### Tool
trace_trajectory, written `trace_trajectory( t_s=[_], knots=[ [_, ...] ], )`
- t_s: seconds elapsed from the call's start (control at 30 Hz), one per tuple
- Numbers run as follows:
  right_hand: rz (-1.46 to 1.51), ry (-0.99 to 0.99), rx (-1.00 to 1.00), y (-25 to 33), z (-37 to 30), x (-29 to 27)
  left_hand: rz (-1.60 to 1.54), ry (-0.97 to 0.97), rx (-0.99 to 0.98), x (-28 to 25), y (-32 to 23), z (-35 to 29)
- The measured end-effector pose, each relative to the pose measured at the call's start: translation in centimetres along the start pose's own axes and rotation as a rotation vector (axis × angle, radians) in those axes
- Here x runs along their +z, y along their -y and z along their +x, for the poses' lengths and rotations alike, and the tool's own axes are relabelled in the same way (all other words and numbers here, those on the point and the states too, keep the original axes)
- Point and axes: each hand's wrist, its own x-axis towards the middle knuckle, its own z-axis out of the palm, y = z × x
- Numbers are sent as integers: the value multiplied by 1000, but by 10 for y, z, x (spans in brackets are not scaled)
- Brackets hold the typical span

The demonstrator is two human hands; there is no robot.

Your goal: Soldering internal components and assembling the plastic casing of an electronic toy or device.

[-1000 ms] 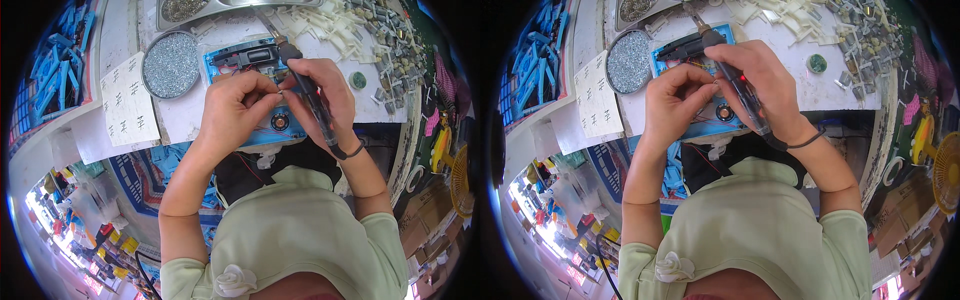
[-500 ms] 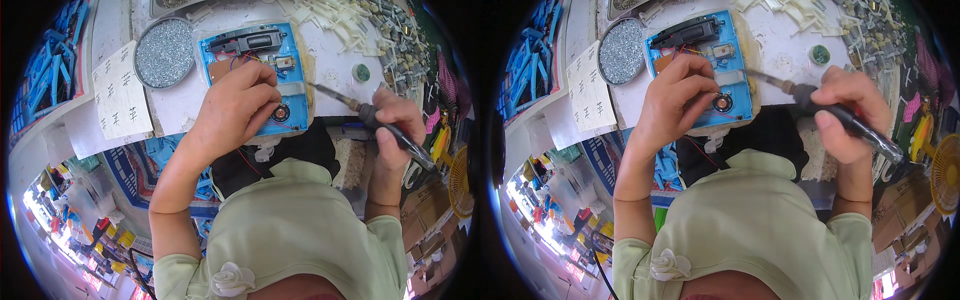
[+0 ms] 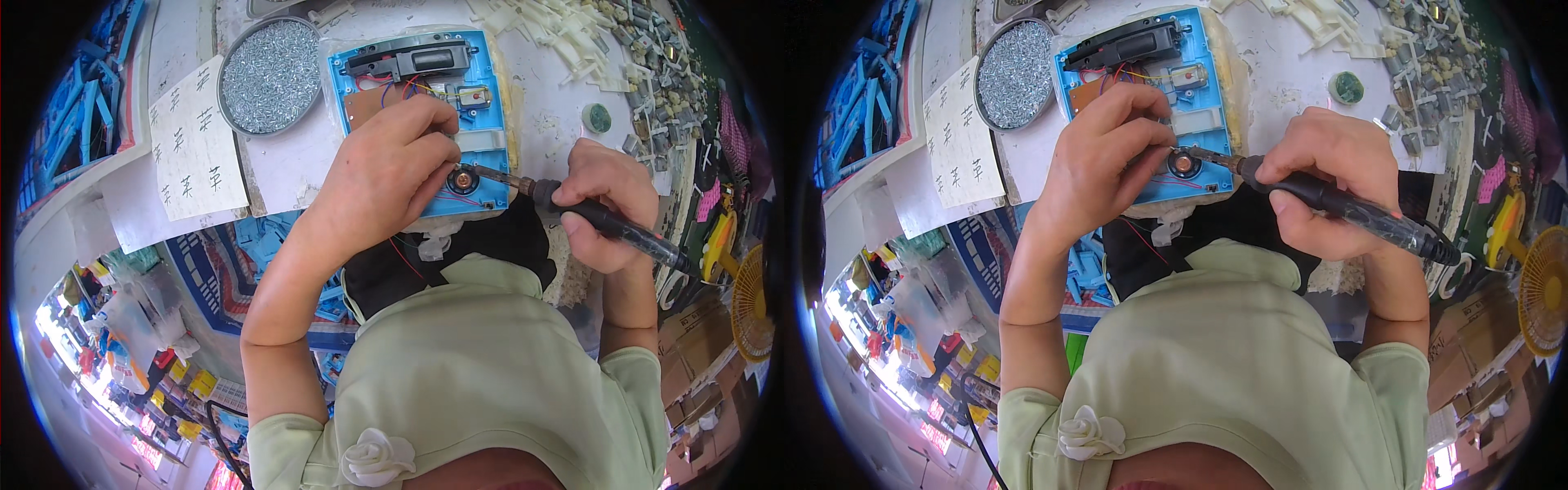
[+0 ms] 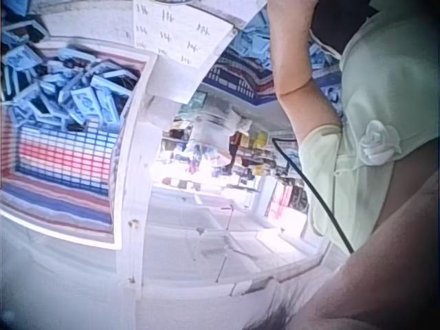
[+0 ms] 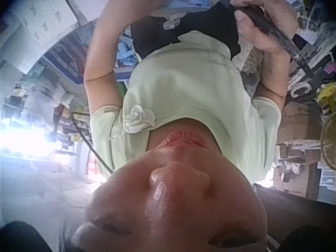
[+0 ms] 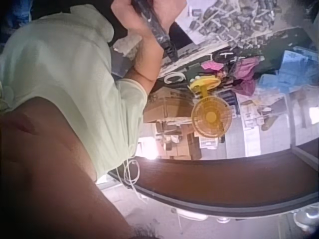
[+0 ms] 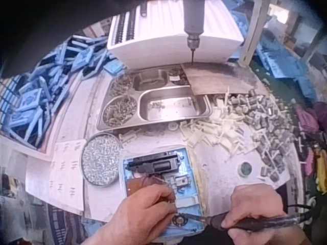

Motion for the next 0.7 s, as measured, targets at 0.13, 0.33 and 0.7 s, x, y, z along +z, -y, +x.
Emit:
trace_trajectory(
  t_s=[0.13, 0.33, 0.7],
  knots=[
    [-14, 10, -4, 0, 2, 1, 8, -13, 26, 1, 2, 1],
    [-62, 43, -5, 2, 4, 0, 4, 1, 13, 0, 1, 0],
    [-136, 20, -173, 6, 6, -1, 30, -12, 37, 1, 1, 1]
  ],
)
